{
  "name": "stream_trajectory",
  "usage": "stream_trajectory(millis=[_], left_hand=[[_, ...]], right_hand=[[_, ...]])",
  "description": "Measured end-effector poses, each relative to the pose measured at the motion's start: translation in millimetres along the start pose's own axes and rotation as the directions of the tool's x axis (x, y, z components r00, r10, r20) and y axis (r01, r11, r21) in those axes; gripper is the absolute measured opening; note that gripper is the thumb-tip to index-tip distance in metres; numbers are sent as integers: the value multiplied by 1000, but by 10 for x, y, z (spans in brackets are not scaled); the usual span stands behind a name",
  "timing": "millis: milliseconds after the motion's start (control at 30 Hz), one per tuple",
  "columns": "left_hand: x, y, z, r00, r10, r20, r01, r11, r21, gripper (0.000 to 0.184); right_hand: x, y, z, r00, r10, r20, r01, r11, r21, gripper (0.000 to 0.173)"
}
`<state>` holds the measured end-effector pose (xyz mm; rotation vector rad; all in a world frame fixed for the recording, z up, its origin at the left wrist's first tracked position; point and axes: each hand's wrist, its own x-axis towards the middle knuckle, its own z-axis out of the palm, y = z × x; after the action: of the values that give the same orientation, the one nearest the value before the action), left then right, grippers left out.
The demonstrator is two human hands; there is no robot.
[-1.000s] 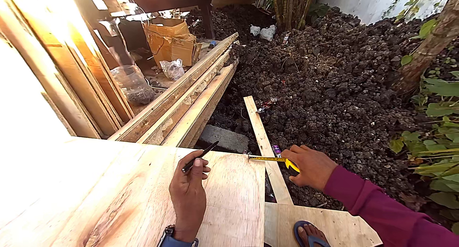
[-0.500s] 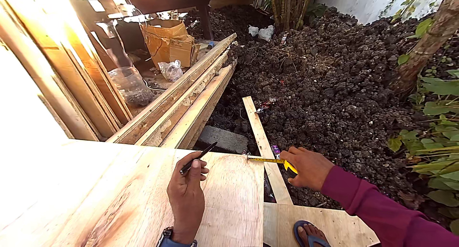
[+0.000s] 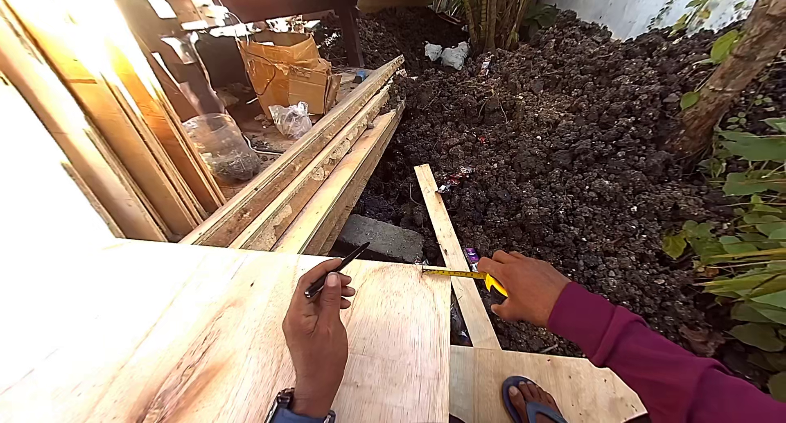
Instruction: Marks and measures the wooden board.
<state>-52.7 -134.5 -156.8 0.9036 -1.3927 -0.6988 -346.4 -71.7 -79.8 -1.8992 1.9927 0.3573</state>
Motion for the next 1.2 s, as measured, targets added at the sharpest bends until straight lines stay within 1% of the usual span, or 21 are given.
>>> stream_trajectory(millis=[1200], left_hand=[[-6, 13, 7, 1000, 5, -2, -5, 1000, 3, 30]], right_hand=[[9, -10, -1, 1000, 9, 10, -9, 1000, 5, 59]])
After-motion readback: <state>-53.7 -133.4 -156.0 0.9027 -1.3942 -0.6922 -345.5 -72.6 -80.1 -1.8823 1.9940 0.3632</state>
